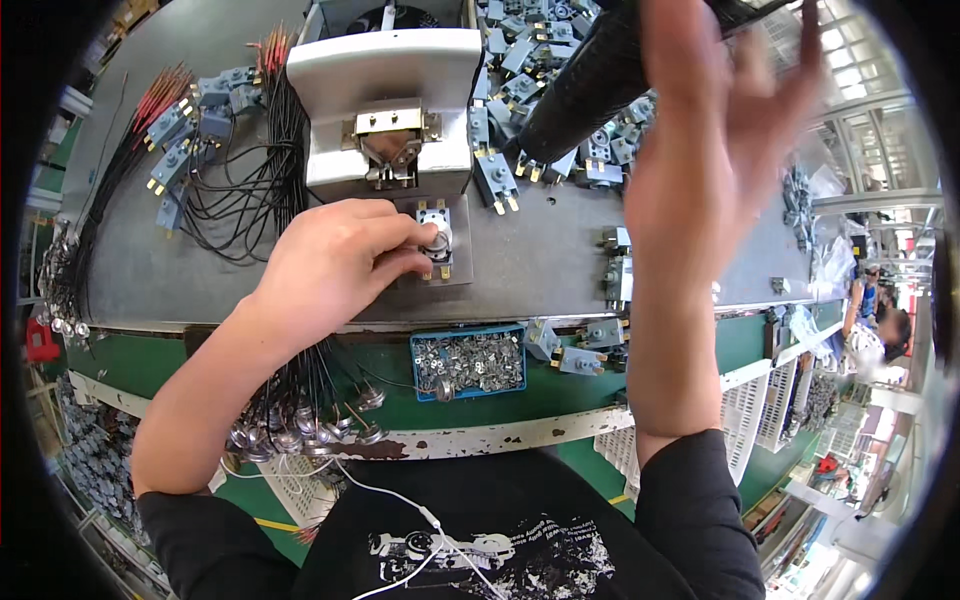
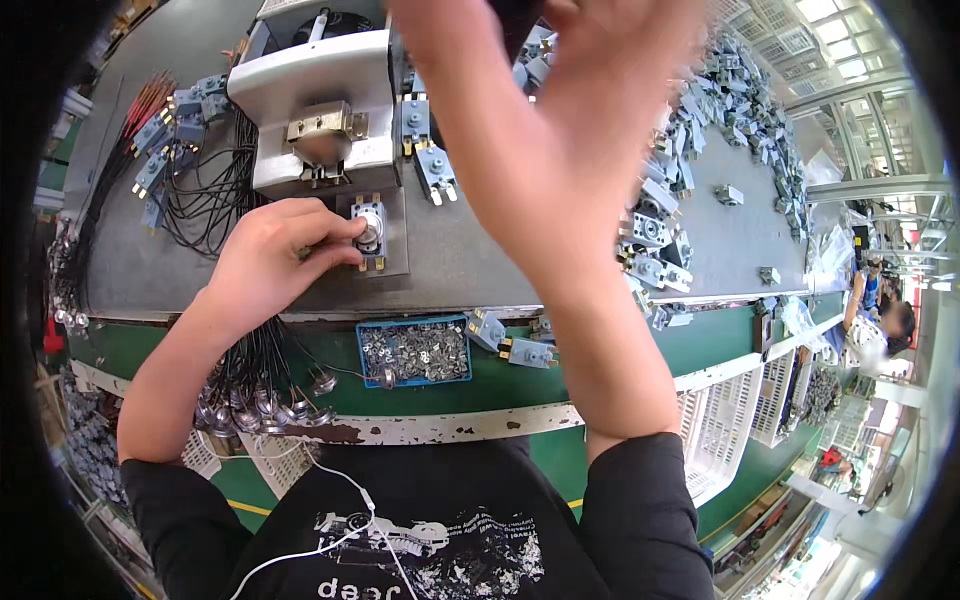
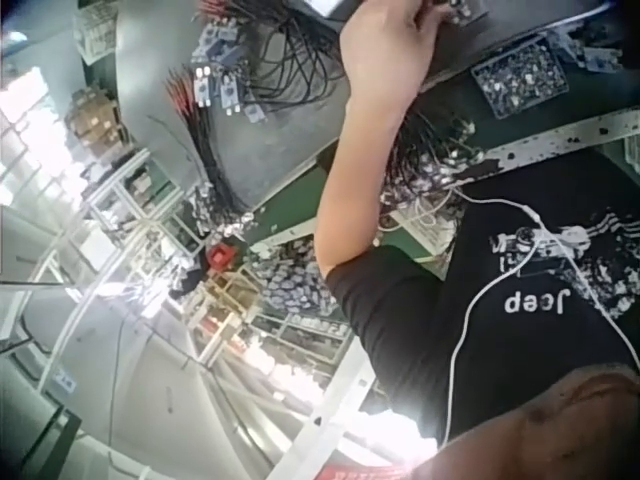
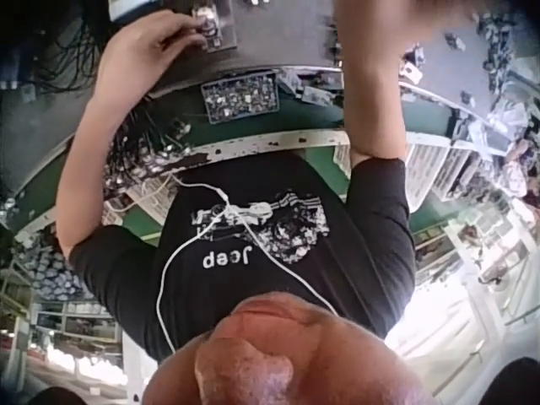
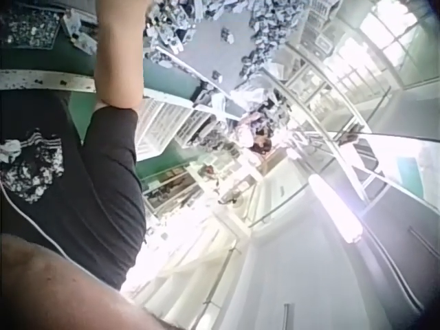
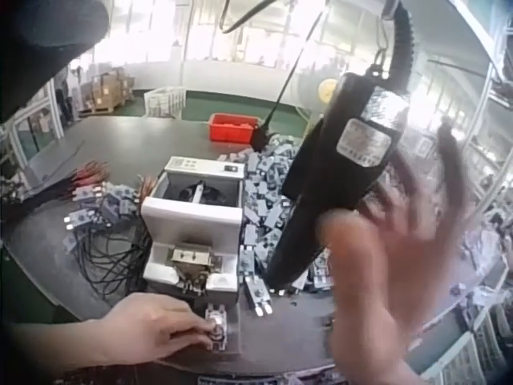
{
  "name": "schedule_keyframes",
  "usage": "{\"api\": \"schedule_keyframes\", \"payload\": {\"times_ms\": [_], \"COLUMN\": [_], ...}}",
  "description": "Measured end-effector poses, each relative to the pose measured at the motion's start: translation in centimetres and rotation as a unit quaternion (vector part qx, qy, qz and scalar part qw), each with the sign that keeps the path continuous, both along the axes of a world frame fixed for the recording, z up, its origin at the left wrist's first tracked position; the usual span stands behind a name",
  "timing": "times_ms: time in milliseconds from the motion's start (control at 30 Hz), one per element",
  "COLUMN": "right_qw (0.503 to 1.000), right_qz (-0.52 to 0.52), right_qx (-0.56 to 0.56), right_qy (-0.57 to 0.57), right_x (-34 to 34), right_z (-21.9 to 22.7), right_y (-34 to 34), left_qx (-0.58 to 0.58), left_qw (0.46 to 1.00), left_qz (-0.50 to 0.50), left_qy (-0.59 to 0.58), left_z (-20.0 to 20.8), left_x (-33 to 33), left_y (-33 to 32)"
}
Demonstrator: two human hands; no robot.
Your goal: Assembling small electronic motor and housing components using an electric screwdriver on an assembly line.
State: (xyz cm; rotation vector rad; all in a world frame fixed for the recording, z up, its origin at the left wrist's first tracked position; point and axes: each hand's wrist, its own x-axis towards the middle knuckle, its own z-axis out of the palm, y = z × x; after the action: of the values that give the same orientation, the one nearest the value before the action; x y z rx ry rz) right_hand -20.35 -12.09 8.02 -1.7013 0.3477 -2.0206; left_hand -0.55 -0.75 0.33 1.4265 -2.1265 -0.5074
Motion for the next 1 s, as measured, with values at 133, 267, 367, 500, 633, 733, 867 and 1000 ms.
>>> {"api": "schedule_keyframes", "payload": {"times_ms": [133,267,367,500,633,733,867,1000], "right_qw": [0.917,0.925,0.945,0.963,0.969,0.968,0.958,0.954], "right_qz": [0.079,0.087,0.107,0.142,0.179,0.202,0.230,0.201], "right_qx": [0.311,0.299,0.263,0.211,0.169,0.144,0.117,0.205], "right_qy": [0.237,0.217,0.160,0.083,0.009,-0.049,-0.129,0.087], "right_x": [0.6,1.5,3.0,7.4,9.8,11.9,12.5,10.3], "right_z": [4.3,5.1,4.9,4.2,3.5,2.6,1.3,1.6], "right_y": [0.3,1.3,1.2,1.5,1.7,2.3,3.1,2.9], "left_qx": [-0.003,-0.009,-0.028,-0.012,0.016,0.032,0.020,0.046], "left_qw": [1.000,1.000,0.999,1.000,1.000,0.999,0.999,0.998], "left_qz": [0.009,0.016,0.010,0.022,0.015,0.010,0.008,0.017], "left_qy": [-0.009,-0.019,-0.016,-0.006,-0.011,-0.034,-0.034,-0.029], "left_z": [-0.1,0.0,-0.2,-0.9,-0.7,-0.6,-0.6,-0.9], "left_x": [0.1,-0.5,-0.5,-0.2,-0.3,-0.2,-0.1,0.3], "left_y": [-0.1,0.2,0.3,0.7,0.6,0.7,0.8,1.2]}}
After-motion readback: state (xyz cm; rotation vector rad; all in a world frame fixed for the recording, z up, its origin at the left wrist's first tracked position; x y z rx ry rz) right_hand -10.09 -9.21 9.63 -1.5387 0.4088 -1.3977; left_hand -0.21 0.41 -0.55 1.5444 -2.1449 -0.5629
